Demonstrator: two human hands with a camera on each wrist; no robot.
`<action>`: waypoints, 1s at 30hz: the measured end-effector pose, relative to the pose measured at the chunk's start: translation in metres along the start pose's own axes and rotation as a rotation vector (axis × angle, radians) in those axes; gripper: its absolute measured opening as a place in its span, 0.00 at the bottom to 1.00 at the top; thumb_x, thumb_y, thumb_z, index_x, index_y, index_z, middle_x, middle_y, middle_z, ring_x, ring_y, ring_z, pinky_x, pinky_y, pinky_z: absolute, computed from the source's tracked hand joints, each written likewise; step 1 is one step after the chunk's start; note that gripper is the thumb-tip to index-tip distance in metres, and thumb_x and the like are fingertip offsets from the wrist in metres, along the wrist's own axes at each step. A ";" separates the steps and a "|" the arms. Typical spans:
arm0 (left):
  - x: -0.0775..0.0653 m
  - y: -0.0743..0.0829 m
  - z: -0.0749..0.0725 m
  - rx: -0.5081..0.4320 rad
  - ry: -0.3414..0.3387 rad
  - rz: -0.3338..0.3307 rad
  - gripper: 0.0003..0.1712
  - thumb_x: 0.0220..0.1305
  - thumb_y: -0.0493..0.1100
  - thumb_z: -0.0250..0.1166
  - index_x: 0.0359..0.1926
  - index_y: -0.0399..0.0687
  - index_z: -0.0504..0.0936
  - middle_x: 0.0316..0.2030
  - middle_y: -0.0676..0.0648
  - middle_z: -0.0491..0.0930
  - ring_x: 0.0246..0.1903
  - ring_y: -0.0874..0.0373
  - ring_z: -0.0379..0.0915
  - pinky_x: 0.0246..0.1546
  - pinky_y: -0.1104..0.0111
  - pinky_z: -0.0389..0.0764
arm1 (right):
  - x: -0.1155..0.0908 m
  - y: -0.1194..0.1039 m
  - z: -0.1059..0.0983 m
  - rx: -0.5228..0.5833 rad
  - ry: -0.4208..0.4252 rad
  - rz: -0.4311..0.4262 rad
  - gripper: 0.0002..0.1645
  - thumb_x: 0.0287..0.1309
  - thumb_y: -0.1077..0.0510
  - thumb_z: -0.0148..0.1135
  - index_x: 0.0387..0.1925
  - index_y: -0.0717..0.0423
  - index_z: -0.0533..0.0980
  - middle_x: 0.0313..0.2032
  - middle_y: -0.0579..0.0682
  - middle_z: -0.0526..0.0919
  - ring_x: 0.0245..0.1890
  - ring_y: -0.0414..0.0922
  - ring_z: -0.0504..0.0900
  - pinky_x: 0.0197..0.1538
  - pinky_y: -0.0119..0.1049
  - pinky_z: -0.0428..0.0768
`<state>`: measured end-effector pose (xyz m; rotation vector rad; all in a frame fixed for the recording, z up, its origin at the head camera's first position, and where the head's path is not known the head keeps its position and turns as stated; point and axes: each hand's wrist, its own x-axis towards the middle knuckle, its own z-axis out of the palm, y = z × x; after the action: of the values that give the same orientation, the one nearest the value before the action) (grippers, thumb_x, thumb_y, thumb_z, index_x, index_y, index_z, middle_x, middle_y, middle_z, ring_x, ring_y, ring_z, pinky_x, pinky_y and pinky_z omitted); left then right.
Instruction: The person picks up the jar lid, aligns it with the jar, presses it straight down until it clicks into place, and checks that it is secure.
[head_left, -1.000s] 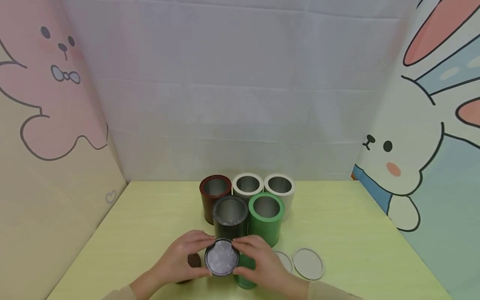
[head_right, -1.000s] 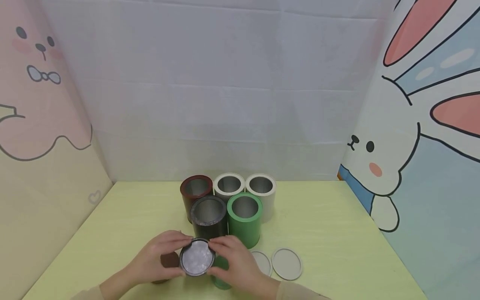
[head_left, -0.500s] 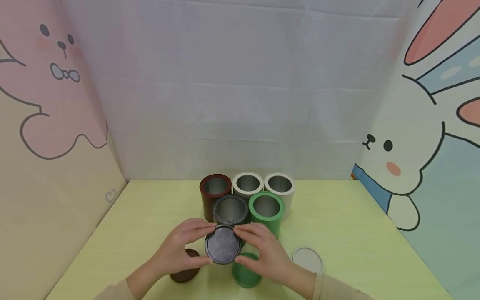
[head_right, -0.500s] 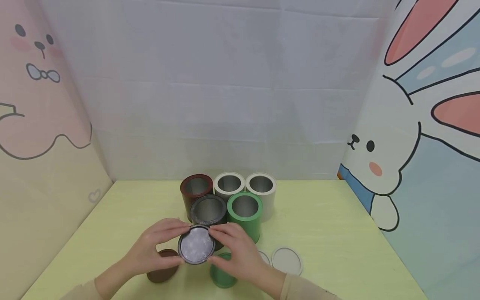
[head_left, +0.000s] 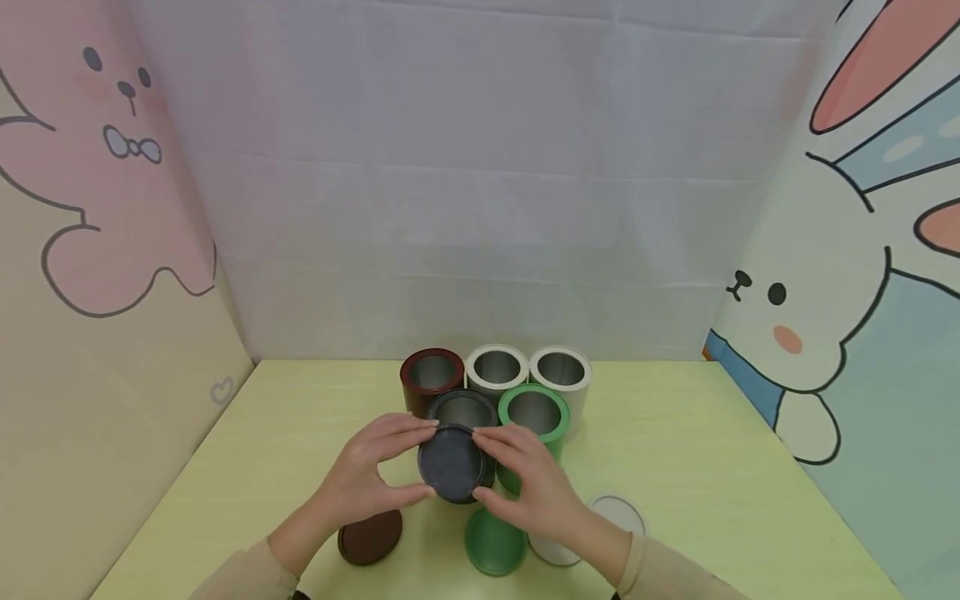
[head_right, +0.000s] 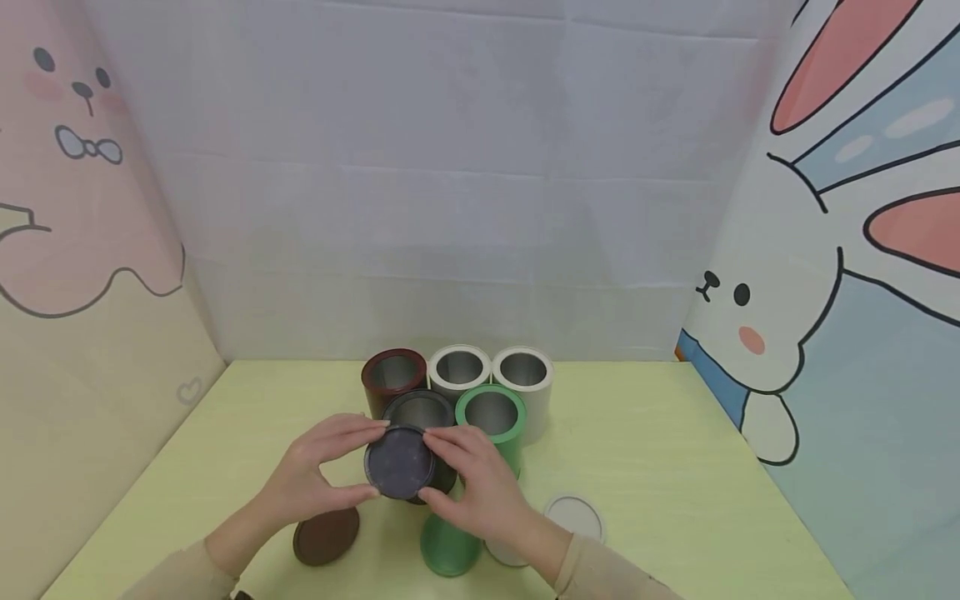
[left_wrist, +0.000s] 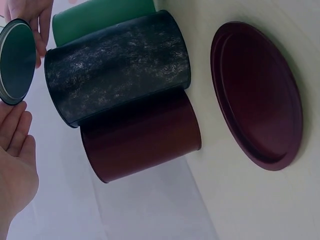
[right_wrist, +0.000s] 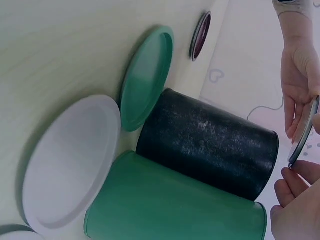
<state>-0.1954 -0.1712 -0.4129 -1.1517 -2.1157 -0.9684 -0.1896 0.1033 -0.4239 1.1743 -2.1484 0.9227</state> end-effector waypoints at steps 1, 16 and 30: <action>0.001 -0.001 0.001 0.000 0.003 -0.007 0.36 0.51 0.60 0.76 0.55 0.41 0.84 0.54 0.47 0.82 0.55 0.47 0.74 0.62 0.71 0.67 | 0.001 0.002 0.000 0.005 0.002 0.002 0.31 0.60 0.47 0.69 0.58 0.61 0.78 0.57 0.53 0.79 0.57 0.54 0.75 0.61 0.51 0.73; 0.012 -0.020 0.005 -0.008 0.043 -0.038 0.34 0.50 0.53 0.79 0.55 0.39 0.84 0.54 0.46 0.82 0.55 0.48 0.75 0.58 0.65 0.73 | 0.029 0.022 -0.012 0.024 -0.071 0.016 0.33 0.50 0.56 0.77 0.58 0.62 0.79 0.57 0.54 0.80 0.58 0.53 0.75 0.60 0.51 0.73; 0.030 -0.034 0.011 0.032 -0.067 -0.212 0.37 0.44 0.45 0.83 0.57 0.41 0.83 0.53 0.46 0.81 0.55 0.49 0.75 0.52 0.49 0.77 | 0.047 0.037 -0.023 -0.072 -0.248 0.161 0.32 0.55 0.53 0.74 0.60 0.62 0.78 0.58 0.55 0.80 0.59 0.53 0.76 0.60 0.49 0.74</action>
<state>-0.2405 -0.1614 -0.4090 -0.9704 -2.3345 -0.9980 -0.2420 0.1111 -0.3878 1.1443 -2.4836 0.7932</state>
